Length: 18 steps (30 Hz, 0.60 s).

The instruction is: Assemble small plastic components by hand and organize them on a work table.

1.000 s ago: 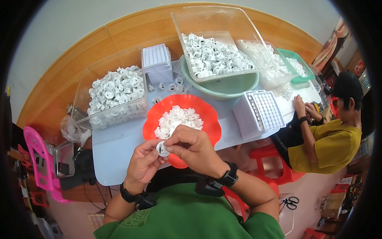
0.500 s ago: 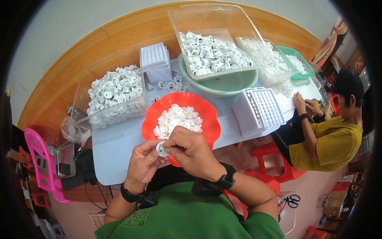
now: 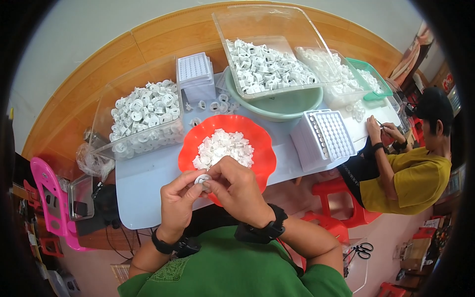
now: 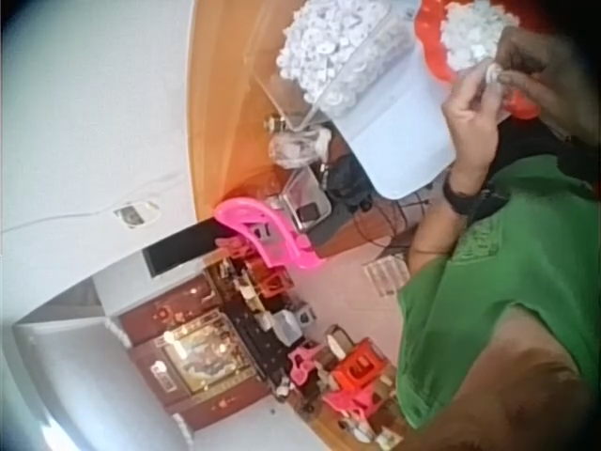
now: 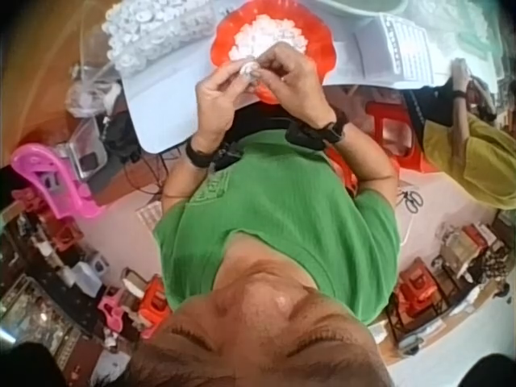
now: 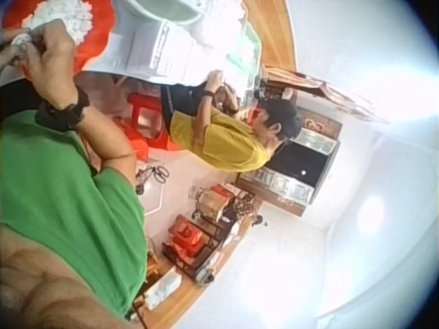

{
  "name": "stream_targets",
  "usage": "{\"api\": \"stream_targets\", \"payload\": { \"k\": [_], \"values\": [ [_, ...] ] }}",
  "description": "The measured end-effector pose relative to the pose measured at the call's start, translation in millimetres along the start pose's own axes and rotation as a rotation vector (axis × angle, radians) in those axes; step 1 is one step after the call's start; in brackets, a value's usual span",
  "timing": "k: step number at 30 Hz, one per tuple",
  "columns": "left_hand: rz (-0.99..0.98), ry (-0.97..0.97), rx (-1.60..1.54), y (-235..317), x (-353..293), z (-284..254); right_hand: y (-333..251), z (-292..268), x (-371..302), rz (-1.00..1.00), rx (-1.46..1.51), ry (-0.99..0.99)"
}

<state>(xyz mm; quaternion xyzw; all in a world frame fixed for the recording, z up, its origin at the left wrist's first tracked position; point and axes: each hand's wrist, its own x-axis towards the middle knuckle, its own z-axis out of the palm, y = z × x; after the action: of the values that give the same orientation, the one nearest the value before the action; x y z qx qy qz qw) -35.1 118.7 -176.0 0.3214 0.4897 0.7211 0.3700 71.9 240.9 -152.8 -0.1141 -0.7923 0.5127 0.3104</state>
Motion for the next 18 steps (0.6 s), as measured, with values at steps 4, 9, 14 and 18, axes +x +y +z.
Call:
{"api": "stream_targets", "payload": {
  "k": [4,9,14,18],
  "values": [
    [0.046,0.073,0.166,2.4,-2.1,6.5,2.8,5.6,-0.9,-0.077,-0.027,0.034],
    [0.231,0.067,0.311,-1.3,-3.4,10.5,2.6,9.4,-2.2,-0.25,-0.103,0.101],
    [0.279,0.047,0.372,-2.3,-2.9,13.4,5.0,5.4,-7.4,-0.173,-0.062,0.082],
    [-0.001,-0.055,0.274,22.0,5.8,3.9,-6.0,-7.0,-10.0,-0.098,-0.019,0.008]
  ]
}}
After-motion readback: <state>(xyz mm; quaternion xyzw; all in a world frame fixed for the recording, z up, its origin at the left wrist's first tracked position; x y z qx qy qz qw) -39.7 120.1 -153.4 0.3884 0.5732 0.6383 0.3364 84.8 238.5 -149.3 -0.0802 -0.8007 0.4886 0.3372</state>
